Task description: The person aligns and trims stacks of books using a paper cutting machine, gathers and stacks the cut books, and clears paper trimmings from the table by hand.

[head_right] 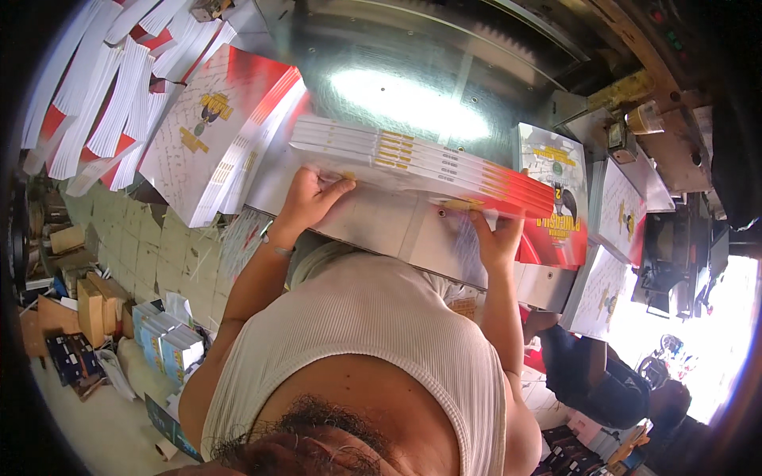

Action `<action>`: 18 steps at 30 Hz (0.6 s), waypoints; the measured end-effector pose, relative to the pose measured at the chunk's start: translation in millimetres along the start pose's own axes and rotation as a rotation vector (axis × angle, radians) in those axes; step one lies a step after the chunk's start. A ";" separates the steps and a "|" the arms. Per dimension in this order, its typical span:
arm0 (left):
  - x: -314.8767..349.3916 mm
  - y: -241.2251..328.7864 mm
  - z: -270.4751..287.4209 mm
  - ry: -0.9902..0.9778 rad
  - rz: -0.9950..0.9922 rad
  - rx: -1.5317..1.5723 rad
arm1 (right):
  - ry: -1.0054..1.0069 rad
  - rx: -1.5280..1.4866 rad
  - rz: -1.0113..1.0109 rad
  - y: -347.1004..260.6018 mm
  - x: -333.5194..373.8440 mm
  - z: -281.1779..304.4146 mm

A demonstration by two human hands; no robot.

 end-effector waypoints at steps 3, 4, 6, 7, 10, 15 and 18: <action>1.0 8.7 -3.2 0.141 -0.031 -0.013 | 0.135 -0.035 -0.168 4.2 2.4 -3.3; 3.4 10.5 -6.1 0.140 -0.032 -0.016 | 0.136 -0.037 -0.167 -9.7 1.0 -7.7; 8.8 16.4 -9.8 0.238 -0.105 -0.044 | 0.156 -0.089 -0.210 -24.6 1.4 -9.4; 8.2 19.2 -11.9 0.234 -0.107 -0.043 | 0.161 -0.088 -0.210 -21.1 2.1 -7.0; 4.6 22.1 -19.0 0.254 -0.071 -0.111 | 0.139 0.018 -0.215 -0.2 5.8 -1.7; 4.3 26.0 -37.4 0.405 -0.096 -0.055 | 0.240 -0.027 -0.174 -8.4 6.5 -17.9; 7.5 6.9 -39.7 0.380 -0.098 -0.012 | 0.292 -0.046 -0.197 4.5 9.2 -10.4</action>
Point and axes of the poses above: each hand's wrist, its own x-axis away from the middle knuckle, its own z-axis out of the back of the hand, y = z × x, the point moved 3 cm from there along -x, towards the middle knuckle, and after that the axes turned 1 degree about y, right-handed, at the moved point
